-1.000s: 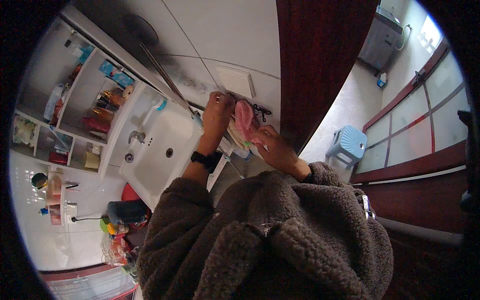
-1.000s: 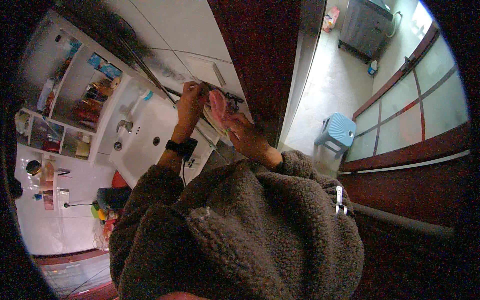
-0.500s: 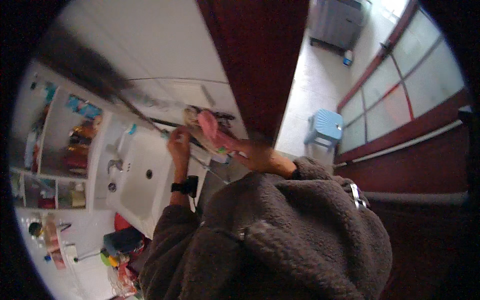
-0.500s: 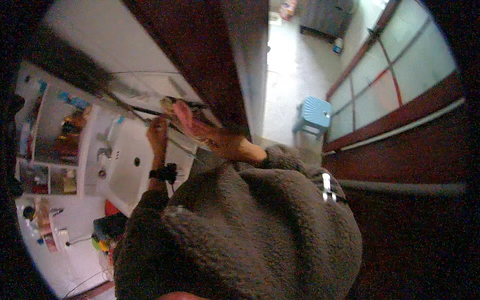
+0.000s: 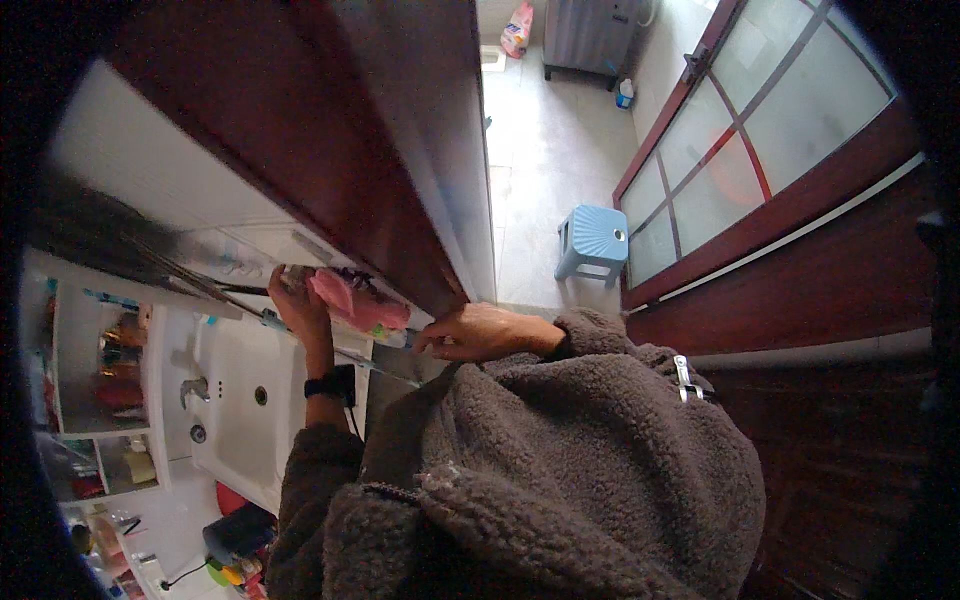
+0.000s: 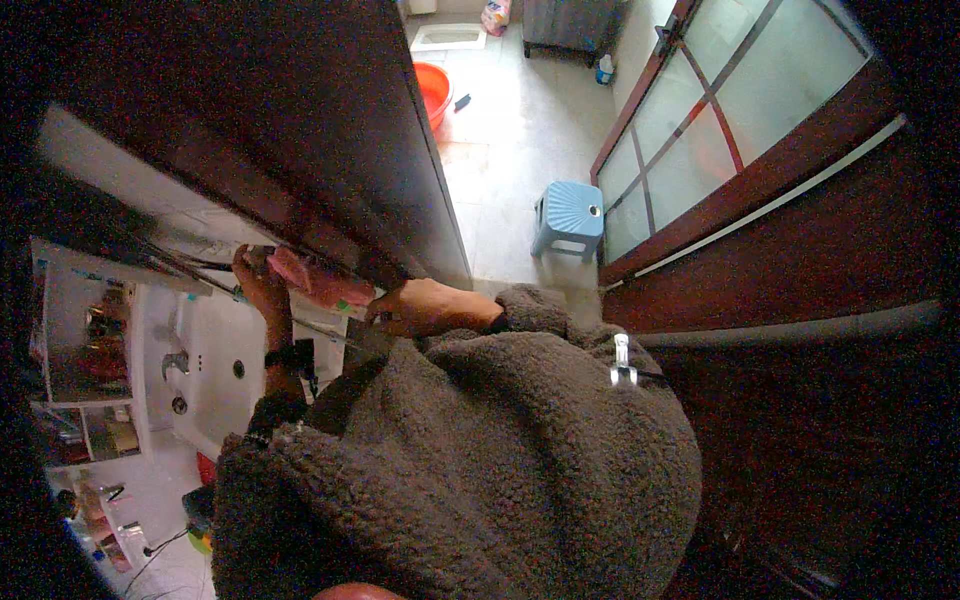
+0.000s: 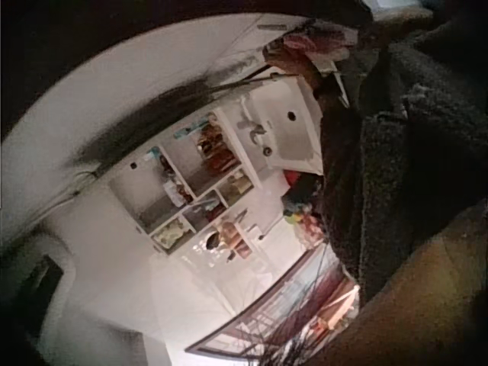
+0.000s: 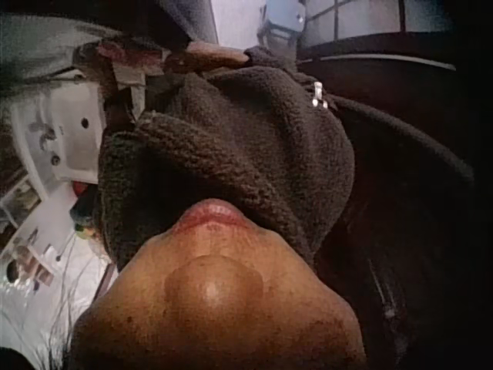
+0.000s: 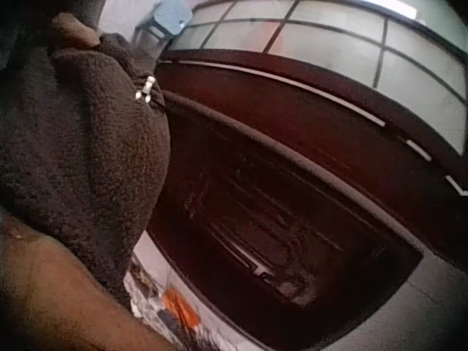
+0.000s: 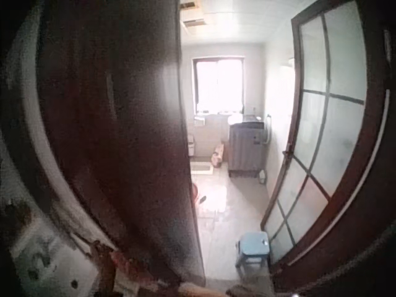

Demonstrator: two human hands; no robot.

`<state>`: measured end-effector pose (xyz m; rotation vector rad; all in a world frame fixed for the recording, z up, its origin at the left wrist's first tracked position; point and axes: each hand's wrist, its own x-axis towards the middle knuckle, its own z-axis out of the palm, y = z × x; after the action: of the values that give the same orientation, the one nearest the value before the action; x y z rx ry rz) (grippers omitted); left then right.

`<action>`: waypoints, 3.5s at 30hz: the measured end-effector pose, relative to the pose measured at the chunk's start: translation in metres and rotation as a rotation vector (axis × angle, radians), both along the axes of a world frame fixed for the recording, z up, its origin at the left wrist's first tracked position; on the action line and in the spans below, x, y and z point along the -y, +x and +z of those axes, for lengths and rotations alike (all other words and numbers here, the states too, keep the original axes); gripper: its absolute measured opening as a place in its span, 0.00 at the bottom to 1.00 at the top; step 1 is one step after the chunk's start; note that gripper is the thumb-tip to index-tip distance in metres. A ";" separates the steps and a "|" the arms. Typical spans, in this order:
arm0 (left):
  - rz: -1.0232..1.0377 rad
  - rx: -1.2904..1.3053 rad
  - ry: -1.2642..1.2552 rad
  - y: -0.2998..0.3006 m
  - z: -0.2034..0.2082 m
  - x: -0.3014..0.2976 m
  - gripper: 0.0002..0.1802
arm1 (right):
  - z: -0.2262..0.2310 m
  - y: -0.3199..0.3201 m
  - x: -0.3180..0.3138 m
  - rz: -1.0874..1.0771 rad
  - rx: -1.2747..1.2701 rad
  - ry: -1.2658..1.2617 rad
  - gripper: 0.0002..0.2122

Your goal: The person washes a cloth by hand in a red basin under running water, then wrings it out and places it on a nearby surface. The person then mops the tiled floor with a mop.

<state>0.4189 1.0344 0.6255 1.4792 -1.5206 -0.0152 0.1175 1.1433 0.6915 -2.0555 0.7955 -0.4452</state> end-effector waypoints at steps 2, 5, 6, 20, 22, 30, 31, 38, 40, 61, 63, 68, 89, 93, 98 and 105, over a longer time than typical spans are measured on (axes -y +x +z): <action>-0.005 -0.133 0.058 0.001 -0.020 -0.010 0.28 | 0.010 -0.027 0.005 0.036 -0.072 0.105 0.14; -0.112 -0.353 0.173 0.016 -0.055 -0.036 0.31 | 0.017 -0.077 0.011 -0.010 0.106 0.293 0.13; -0.072 -0.254 0.220 0.024 -0.062 -0.047 0.31 | 0.016 -0.095 0.013 -0.039 0.136 0.368 0.13; 0.359 0.121 0.010 0.016 0.017 -0.061 0.27 | -0.038 -0.112 0.079 -0.479 0.435 0.259 0.10; 0.416 0.115 0.153 0.012 0.013 -0.066 0.27 | -0.045 -0.110 0.081 -0.472 0.418 0.270 0.10; 0.066 0.288 0.457 0.001 -0.059 -0.089 0.18 | -0.061 -0.156 0.091 -0.569 0.281 0.215 0.09; -0.033 0.289 0.547 0.014 -0.072 -0.098 0.17 | -0.059 -0.153 0.088 -0.553 0.284 0.243 0.09; -0.190 0.321 1.024 0.061 -0.166 -0.167 0.16 | -0.067 -0.187 0.079 -0.652 0.240 0.199 0.10; -0.084 0.294 1.107 0.037 -0.179 -0.185 0.16 | -0.084 -0.242 0.088 -0.718 0.242 0.214 0.10; 0.019 -0.128 1.527 -0.205 -0.290 -0.068 0.11 | -0.132 -0.370 0.346 -0.562 0.153 0.233 0.12; 0.003 -0.144 1.523 -0.212 -0.302 -0.040 0.10 | -0.137 -0.363 0.387 -0.486 0.151 0.222 0.12; 0.007 -0.183 1.489 -0.234 -0.312 0.036 0.10 | -0.147 -0.352 0.478 -0.505 0.048 0.227 0.13; 0.370 -0.480 1.594 -0.386 -0.306 0.167 0.10 | -0.183 -0.555 0.819 -0.563 -0.202 0.259 0.14; 0.449 -0.577 1.613 -0.423 -0.297 0.187 0.11 | -0.170 -0.631 0.864 -0.668 -0.238 0.270 0.14; 0.454 -0.928 1.474 -0.417 -0.294 0.248 0.12 | -0.186 -0.666 0.900 -0.736 -0.280 0.317 0.14; 0.475 -0.333 1.376 -0.427 -0.338 0.421 0.13 | -0.248 -0.665 0.980 -0.619 -0.339 0.524 0.14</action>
<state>-0.0076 0.6130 0.2875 2.6610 -0.7493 -1.1487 -0.5477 0.1631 0.4430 -1.3827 1.5812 -0.1809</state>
